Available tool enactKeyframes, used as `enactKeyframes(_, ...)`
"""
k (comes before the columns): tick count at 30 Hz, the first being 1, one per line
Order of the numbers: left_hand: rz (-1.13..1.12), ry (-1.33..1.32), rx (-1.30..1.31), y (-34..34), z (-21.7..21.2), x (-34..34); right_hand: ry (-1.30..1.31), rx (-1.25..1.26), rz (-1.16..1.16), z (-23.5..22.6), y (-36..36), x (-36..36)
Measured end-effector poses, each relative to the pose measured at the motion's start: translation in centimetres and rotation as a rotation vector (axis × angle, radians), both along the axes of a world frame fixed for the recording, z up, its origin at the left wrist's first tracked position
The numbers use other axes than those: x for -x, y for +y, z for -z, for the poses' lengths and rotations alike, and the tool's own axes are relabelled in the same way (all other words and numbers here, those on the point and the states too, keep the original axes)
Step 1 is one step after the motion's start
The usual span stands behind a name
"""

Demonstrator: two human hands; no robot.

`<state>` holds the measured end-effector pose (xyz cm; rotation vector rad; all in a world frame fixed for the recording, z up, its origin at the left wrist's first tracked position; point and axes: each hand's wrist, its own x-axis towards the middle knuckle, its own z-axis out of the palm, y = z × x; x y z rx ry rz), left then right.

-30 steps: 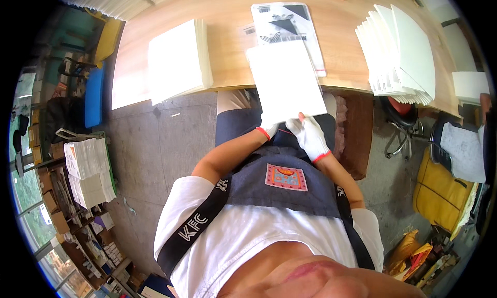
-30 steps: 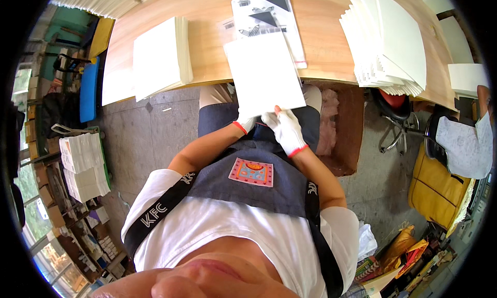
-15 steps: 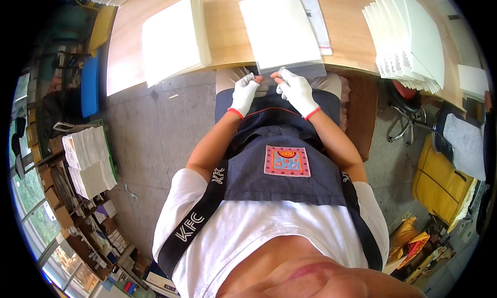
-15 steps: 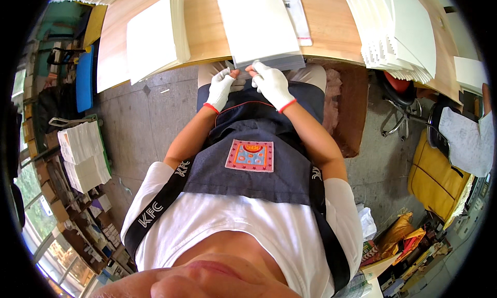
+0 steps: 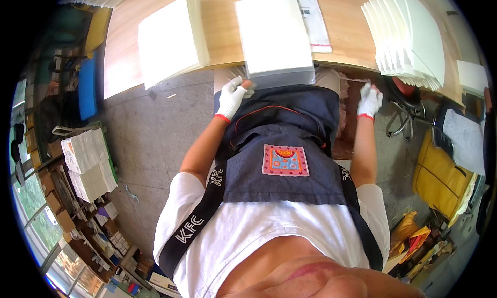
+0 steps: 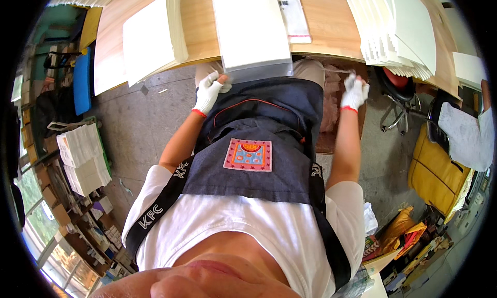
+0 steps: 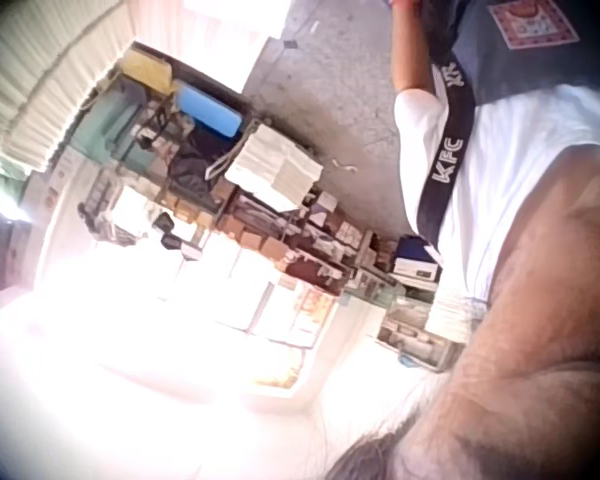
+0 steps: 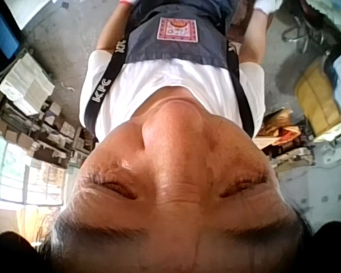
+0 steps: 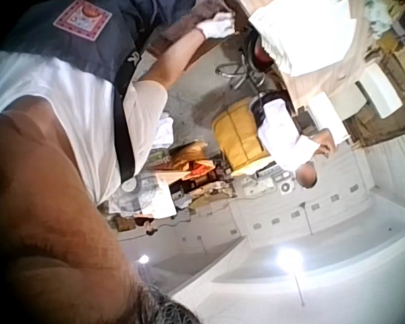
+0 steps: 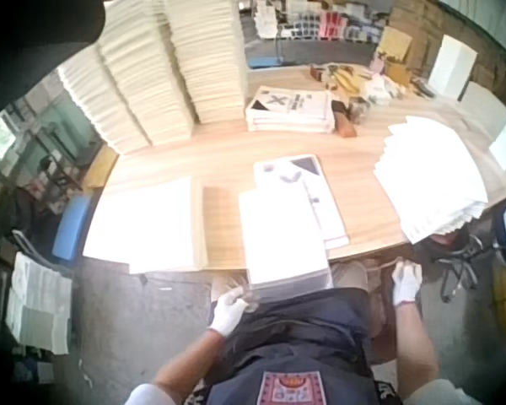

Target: The person repeatedly picks up a white book and a plastic cover, inserts the book into the cover, and places the finished item on a stack. The process is repeated continuously with items from a pile on the table.

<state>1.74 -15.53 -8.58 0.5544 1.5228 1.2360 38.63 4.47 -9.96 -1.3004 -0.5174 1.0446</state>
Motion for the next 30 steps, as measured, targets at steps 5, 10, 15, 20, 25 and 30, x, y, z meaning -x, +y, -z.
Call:
enactKeyframes(5, 0.067, 1.332, -0.423, 1.6, 0.4, 1.3, -1.725, 0.397, -1.272, 1.7, -2.9, -5.3)
enactKeyframes(10, 0.327, 1.462, -0.561, 3.4, -0.5, 0.6, -1.639, -0.65, -1.018, -6.3, -3.1, 8.3)
enactKeyframes(15, 0.104, 1.322, -0.488, 4.1, -0.6, 0.9, -1.291, -0.492, -0.981, -3.0, -2.4, 11.7)
enactKeyframes(20, -0.391, 0.434, -0.177, 4.6, 1.4, -0.8, -1.058, -0.045, -0.688, -1.7, -3.5, 15.0)
enactKeyframes(25, -0.421, -0.265, -0.222, 4.1, 0.8, -1.1, -0.646, 0.215, -0.817, -1.6, -2.9, 12.7)
enactKeyframes(30, -0.189, 0.471, -0.33, 3.3, -8.9, 2.2, 0.07, 0.304, -1.036, 1.0, -2.9, 16.1)
